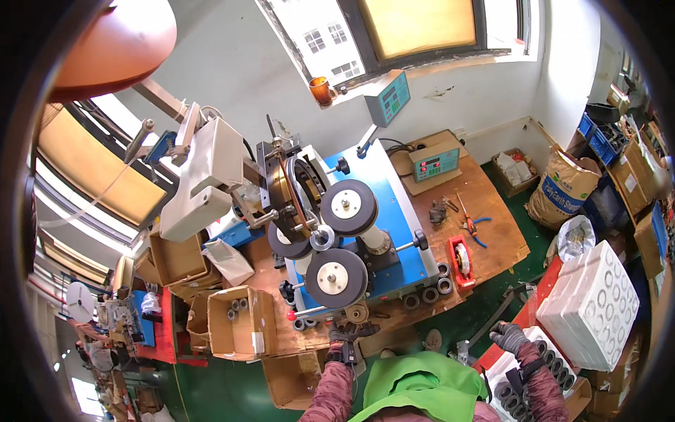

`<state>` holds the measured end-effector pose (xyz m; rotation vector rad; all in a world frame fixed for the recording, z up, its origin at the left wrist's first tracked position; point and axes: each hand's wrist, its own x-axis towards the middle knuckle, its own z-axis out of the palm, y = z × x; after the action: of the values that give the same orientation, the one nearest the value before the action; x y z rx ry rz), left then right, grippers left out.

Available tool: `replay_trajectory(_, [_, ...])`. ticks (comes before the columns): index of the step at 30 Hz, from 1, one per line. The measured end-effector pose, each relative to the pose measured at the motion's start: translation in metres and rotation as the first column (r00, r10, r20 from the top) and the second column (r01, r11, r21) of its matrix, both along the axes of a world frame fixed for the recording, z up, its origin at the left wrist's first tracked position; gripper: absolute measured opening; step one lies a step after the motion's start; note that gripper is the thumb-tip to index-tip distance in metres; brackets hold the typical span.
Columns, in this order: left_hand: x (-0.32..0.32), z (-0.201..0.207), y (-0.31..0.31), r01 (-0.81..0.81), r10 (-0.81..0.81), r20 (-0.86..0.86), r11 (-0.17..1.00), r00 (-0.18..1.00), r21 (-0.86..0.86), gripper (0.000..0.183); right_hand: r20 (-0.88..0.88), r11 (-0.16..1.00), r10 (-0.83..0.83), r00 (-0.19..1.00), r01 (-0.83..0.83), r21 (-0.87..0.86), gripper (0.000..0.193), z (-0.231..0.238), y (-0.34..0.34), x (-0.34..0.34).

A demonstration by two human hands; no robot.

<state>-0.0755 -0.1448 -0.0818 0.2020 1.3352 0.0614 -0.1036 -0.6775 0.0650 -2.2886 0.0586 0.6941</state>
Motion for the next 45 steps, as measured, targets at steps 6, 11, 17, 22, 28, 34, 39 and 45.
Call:
replay_trajectory(6, [-0.002, -0.005, 0.021, 0.032, -0.037, 0.369, 0.999, 0.929, 0.019, 0.052, 0.089, 0.974, 0.201, 0.975, -0.189, -0.127, 0.023, 0.02, 0.024, 0.027])
replay_trajectory(11, [-0.002, 0.017, -0.008, 0.088, -0.096, 0.347, 0.995, 0.933, 0.038, 0.052, -0.003, 0.986, 0.148, 0.989, -0.148, -0.081, 0.026, 0.015, 0.02, -0.002])
replay_trajectory(17, [-0.011, -0.007, 0.023, -0.02, 0.031, 0.412, 0.999, 0.911, -0.03, 0.057, -0.004, 0.966, 0.232, 0.973, -0.231, -0.113, 0.026, 0.049, 0.065, 0.014])
replay_trajectory(22, [-0.006, -0.004, 0.004, -0.002, 0.028, 0.389, 0.998, 0.921, -0.066, 0.048, 0.035, 0.965, 0.248, 0.968, -0.243, -0.095, 0.025, 0.064, 0.082, 0.021])
replay_trajectory(28, [-0.022, 0.012, 0.01, 0.075, -0.081, 0.513, 0.997, 0.854, 0.031, 0.056, 0.052, 0.905, 0.406, 0.912, -0.394, -0.16, 0.027, 0.089, 0.122, 0.057])
replay_trajectory(34, [-0.062, 0.077, 0.077, 0.129, -0.42, 0.486, 0.842, 0.766, 0.523, 0.047, 0.042, 0.904, 0.274, 0.961, -0.273, 0.329, 0.024, 0.112, 0.174, 0.12])
replay_trajectory(39, [-0.017, 0.218, 0.06, 0.116, -0.541, -0.202, -0.19, 0.816, 0.975, 0.042, 0.039, 0.787, 0.196, 0.98, -0.181, 0.59, 0.028, 0.145, 0.243, 0.202])
replay_trajectory(45, [0.015, 0.199, 0.068, 0.059, -0.114, -0.801, -0.981, 0.588, 0.183, 0.025, 0.699, 0.661, 0.299, 0.649, -0.669, 0.339, 0.04, 0.132, 0.343, 0.255])
